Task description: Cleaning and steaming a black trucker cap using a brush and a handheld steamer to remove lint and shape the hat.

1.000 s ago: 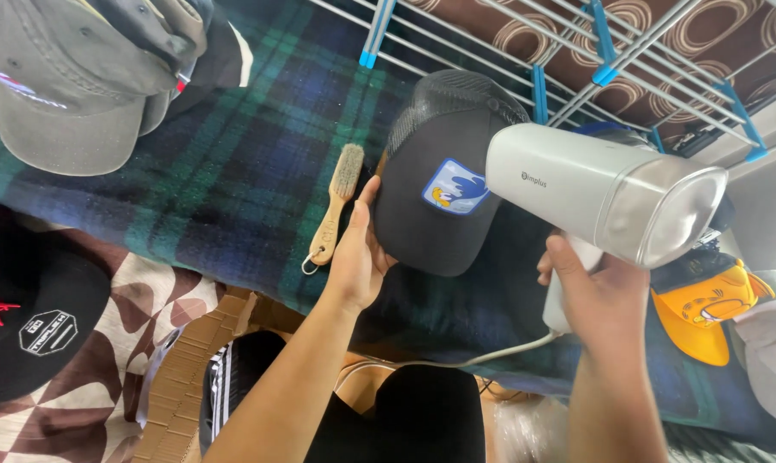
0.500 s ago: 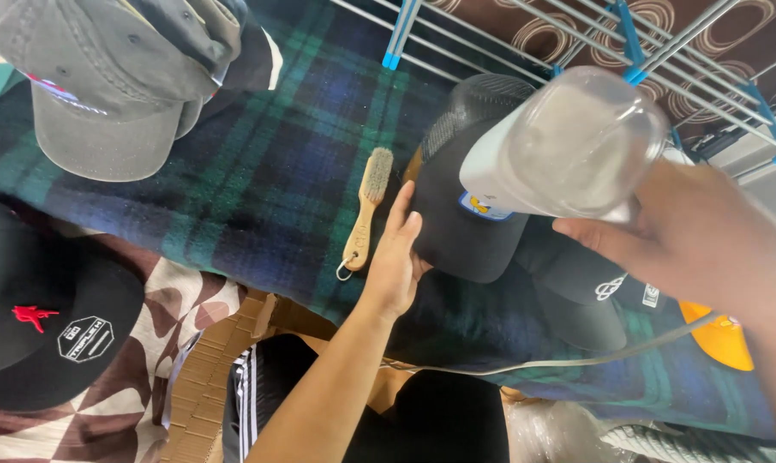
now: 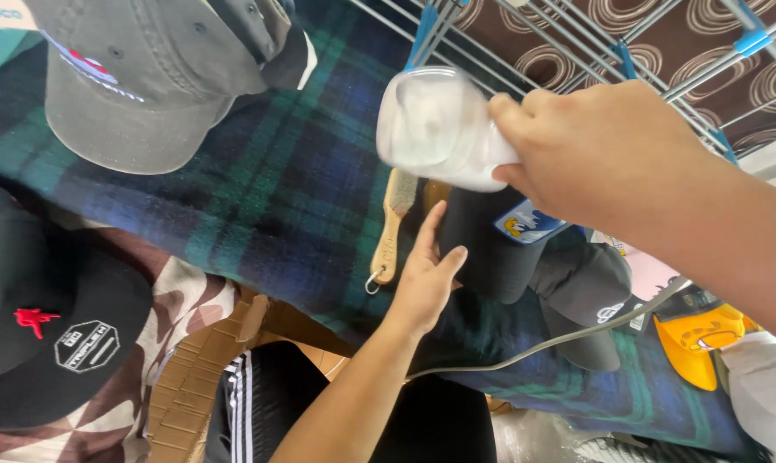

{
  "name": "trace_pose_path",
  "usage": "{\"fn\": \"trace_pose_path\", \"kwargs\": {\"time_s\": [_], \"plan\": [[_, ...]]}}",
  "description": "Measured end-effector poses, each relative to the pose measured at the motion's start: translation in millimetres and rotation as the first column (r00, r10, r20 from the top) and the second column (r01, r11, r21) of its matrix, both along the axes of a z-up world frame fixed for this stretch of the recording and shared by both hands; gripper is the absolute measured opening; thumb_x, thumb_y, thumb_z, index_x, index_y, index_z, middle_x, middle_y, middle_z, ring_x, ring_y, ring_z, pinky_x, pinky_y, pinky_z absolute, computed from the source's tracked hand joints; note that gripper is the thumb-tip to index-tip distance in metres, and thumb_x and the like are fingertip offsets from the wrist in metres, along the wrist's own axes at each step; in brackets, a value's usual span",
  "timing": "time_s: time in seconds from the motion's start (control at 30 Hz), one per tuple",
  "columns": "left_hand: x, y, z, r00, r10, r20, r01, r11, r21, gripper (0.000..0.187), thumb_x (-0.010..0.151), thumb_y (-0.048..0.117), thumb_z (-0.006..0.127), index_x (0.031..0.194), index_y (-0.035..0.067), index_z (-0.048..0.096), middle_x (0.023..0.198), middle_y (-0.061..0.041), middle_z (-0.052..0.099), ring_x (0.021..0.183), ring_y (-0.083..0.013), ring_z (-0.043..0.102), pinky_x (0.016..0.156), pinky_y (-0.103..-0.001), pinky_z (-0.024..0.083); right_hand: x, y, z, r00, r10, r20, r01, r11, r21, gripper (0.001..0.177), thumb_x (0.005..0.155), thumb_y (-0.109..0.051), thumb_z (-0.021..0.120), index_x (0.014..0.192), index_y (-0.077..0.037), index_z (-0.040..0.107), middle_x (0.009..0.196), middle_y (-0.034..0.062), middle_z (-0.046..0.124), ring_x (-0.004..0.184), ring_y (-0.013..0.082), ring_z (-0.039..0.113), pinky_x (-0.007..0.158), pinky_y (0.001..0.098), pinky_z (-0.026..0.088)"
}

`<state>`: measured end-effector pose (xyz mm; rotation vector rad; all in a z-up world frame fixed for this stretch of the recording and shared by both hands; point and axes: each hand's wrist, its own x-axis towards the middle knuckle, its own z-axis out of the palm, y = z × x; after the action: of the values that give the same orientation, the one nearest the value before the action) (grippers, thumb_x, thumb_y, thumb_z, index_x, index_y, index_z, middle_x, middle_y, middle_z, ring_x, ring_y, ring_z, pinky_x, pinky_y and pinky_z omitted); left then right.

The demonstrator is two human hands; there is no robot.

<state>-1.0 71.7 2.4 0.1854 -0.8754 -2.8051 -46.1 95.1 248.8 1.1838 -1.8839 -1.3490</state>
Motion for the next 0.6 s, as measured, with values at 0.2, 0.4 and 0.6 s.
{"fn": "trace_pose_path", "kwargs": {"time_s": [0.2,0.4,0.6], "plan": [[0,-1,-4,1.0,0.015,-0.023,-0.017,0.994,-0.111,0.071,0.097,0.008,0.054,0.162,0.023,0.028,0.154,-0.003,0.053,0.124,-0.0112,0.057,0.084,-0.024,0.054,14,-80,-1,0.904,-0.385,0.186,0.338,0.91,0.24,0.027,0.099,-0.04,0.05,0.115,-0.024,0.063,0.105,0.0008,0.076,0.094,0.0319,0.076,0.073,0.0425,0.057],[-1,-2,-4,0.996,0.028,-0.089,-0.033,0.998,-0.051,0.07,0.098,0.003,0.052,0.161,0.018,0.027,0.156,-0.014,0.05,0.141,-0.0193,0.049,0.116,-0.032,0.042,-23,-124,-4,0.845,-0.51,0.161,0.473,0.854,0.218,0.034,0.096,-0.032,0.055,0.12,-0.021,0.076,0.117,0.0063,0.078,0.105,0.032,0.077,0.081,0.0441,0.06],[-5,0,-7,0.988,0.067,-0.138,-0.085,0.988,-0.126,0.068,0.097,0.006,0.053,0.16,0.013,0.028,0.153,-0.015,0.052,0.138,-0.0188,0.052,0.117,-0.029,0.04,-139,-123,-17,0.864,-0.491,0.109,0.465,0.863,0.198,0.041,0.084,-0.019,0.079,0.124,-0.025,0.075,0.115,0.0053,0.075,0.111,0.0275,0.071,0.076,0.0419,0.064]]}}
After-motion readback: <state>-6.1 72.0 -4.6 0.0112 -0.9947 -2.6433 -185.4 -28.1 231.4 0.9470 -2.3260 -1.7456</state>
